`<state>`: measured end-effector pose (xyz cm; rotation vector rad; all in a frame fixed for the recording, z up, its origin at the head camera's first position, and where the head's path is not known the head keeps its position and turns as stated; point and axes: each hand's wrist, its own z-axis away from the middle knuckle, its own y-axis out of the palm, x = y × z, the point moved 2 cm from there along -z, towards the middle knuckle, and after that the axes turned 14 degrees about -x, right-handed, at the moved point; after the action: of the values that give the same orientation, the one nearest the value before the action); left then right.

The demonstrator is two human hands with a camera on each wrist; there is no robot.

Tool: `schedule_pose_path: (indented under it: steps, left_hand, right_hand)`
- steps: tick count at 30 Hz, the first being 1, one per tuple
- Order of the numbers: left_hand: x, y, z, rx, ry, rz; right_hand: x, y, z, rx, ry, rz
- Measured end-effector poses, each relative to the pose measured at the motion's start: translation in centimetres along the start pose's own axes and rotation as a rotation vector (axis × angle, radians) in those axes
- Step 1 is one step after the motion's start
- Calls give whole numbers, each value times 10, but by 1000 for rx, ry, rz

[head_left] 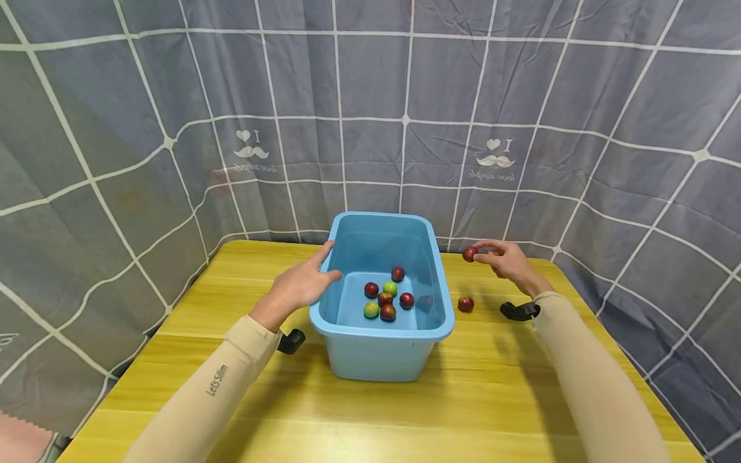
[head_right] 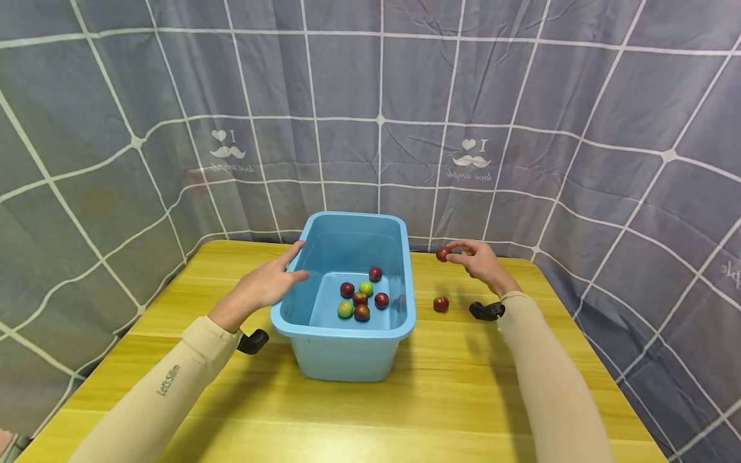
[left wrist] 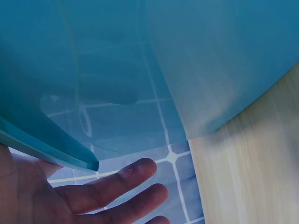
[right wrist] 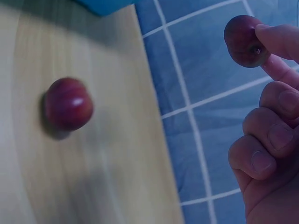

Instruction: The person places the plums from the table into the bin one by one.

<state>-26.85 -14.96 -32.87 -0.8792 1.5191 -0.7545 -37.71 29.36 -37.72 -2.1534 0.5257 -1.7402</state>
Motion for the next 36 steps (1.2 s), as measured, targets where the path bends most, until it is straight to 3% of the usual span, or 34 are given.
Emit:
schedule_pose_path:
  steps: [20,36]
  left_hand:
    - [-1,0,1,3,-6,-6]
    - [-1,0,1,5,-4,-2]
  right_hand:
    - [78,-8,-3,-4,-189,109]
    - [143,6,-5,82,-300,210]
